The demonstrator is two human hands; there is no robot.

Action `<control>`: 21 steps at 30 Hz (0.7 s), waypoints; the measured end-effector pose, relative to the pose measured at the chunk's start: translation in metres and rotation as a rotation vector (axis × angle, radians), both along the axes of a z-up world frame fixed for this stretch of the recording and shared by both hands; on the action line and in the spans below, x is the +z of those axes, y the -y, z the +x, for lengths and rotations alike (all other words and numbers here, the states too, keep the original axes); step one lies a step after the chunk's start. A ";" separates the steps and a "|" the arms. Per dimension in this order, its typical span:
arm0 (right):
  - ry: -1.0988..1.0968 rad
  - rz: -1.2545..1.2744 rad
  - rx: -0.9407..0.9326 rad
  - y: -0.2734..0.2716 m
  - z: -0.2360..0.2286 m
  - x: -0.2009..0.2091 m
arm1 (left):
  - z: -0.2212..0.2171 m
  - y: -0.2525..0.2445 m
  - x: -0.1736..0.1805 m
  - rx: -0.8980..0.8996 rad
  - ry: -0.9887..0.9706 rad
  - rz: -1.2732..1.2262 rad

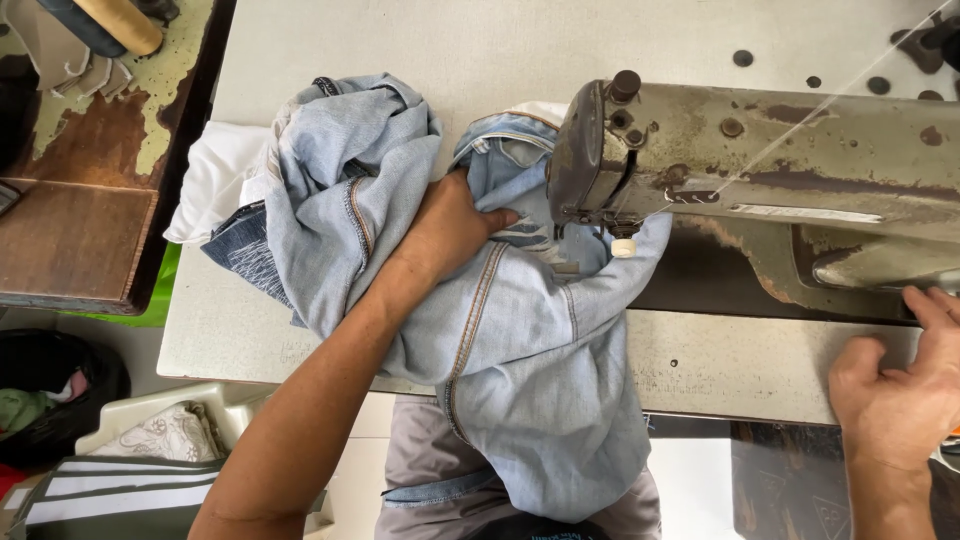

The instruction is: Repairing denim pants using an industrial sewing machine and scissors to trim threads.

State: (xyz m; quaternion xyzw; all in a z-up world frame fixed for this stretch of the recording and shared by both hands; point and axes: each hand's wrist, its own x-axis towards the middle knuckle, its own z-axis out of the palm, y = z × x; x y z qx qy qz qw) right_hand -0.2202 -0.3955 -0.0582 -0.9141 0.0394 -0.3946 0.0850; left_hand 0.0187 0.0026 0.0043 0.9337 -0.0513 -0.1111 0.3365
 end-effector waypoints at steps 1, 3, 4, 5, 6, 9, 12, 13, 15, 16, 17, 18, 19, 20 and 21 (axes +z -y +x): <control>0.000 0.000 0.000 0.001 0.000 -0.001 | 0.001 0.000 -0.001 0.000 0.000 0.000; 0.032 -0.010 0.004 0.001 0.000 -0.003 | 0.003 -0.001 -0.002 0.010 0.013 -0.006; 0.033 -0.010 0.005 0.004 0.000 -0.006 | 0.004 -0.001 -0.005 0.011 0.014 -0.007; -0.001 0.027 -0.008 0.006 0.000 -0.009 | 0.005 -0.002 -0.008 0.011 0.034 -0.004; -0.036 0.065 -0.022 0.008 -0.001 -0.012 | 0.006 -0.002 -0.010 0.010 0.055 -0.001; -0.018 0.043 0.005 0.012 -0.001 -0.013 | 0.002 -0.005 -0.011 -0.024 0.079 0.043; -0.010 0.018 0.001 0.012 -0.002 -0.013 | -0.001 -0.007 -0.016 -0.041 0.121 0.070; -0.011 0.017 0.002 0.012 -0.002 -0.014 | -0.001 -0.009 -0.017 -0.040 0.121 0.069; -0.010 0.061 0.034 0.013 -0.002 -0.014 | -0.002 -0.011 -0.019 -0.074 0.178 0.117; -0.009 0.061 0.035 0.011 -0.001 -0.011 | -0.002 -0.011 -0.018 -0.073 0.180 0.117; 0.007 0.068 0.059 0.009 0.000 -0.008 | -0.003 -0.011 -0.016 -0.077 0.192 0.118; 0.021 0.077 0.084 0.006 0.000 -0.005 | -0.004 -0.012 -0.015 -0.080 0.203 0.119; 0.021 0.078 0.086 -0.003 -0.003 0.001 | -0.008 -0.015 -0.015 -0.079 0.203 0.121; 0.025 0.070 0.103 -0.010 -0.002 0.007 | -0.011 -0.018 -0.013 -0.095 0.223 0.175; 0.030 0.062 0.122 -0.016 -0.002 0.013 | -0.014 -0.020 -0.011 -0.111 0.243 0.229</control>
